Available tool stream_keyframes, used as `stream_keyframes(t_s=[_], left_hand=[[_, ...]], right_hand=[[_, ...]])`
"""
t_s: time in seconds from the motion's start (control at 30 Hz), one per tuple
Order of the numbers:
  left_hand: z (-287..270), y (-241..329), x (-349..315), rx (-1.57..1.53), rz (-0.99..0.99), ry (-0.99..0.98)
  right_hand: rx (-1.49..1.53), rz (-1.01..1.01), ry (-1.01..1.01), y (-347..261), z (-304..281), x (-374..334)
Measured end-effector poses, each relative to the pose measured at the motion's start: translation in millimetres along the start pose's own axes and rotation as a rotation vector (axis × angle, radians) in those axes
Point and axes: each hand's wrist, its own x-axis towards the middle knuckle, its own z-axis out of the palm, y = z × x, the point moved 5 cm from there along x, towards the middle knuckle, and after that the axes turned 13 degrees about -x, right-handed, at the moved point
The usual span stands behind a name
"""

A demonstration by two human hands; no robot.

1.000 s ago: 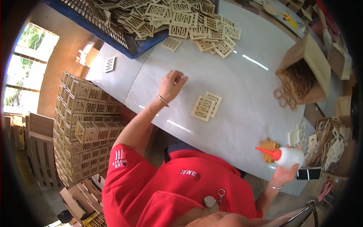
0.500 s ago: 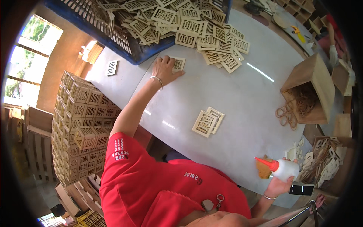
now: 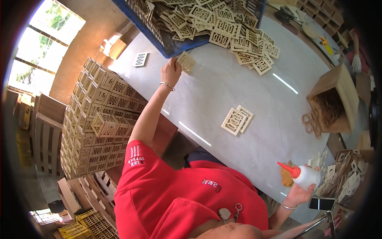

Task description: Applying glue to wooden slats and assembling them into small decorative crates.

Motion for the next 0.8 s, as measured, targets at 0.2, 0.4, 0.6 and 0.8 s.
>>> stream_keyframes(t_s=[0.2, 0.4, 0.6, 0.8], left_hand=[[-1.4, 8.0, -11.6, -0.522, -0.466, -0.019], [12.0, 65.6, -40.9, -1.048, -0.630, -0.121], [33.9, 144.4, -86.2, -1.098, -0.588, -0.592], [49.6, 231.5, -138.6, -1.085, -0.553, -0.913]], right_hand=[[0.021, -0.015, 0.027, -8.3, -8.8, -17.3], [0.057, -0.013, 0.013, -6.8, -16.6, -21.9], [0.183, -0.020, -0.077, -11.0, -2.1, -23.9], [-0.077, -0.098, 0.007, -22.2, 26.5, -16.9]])
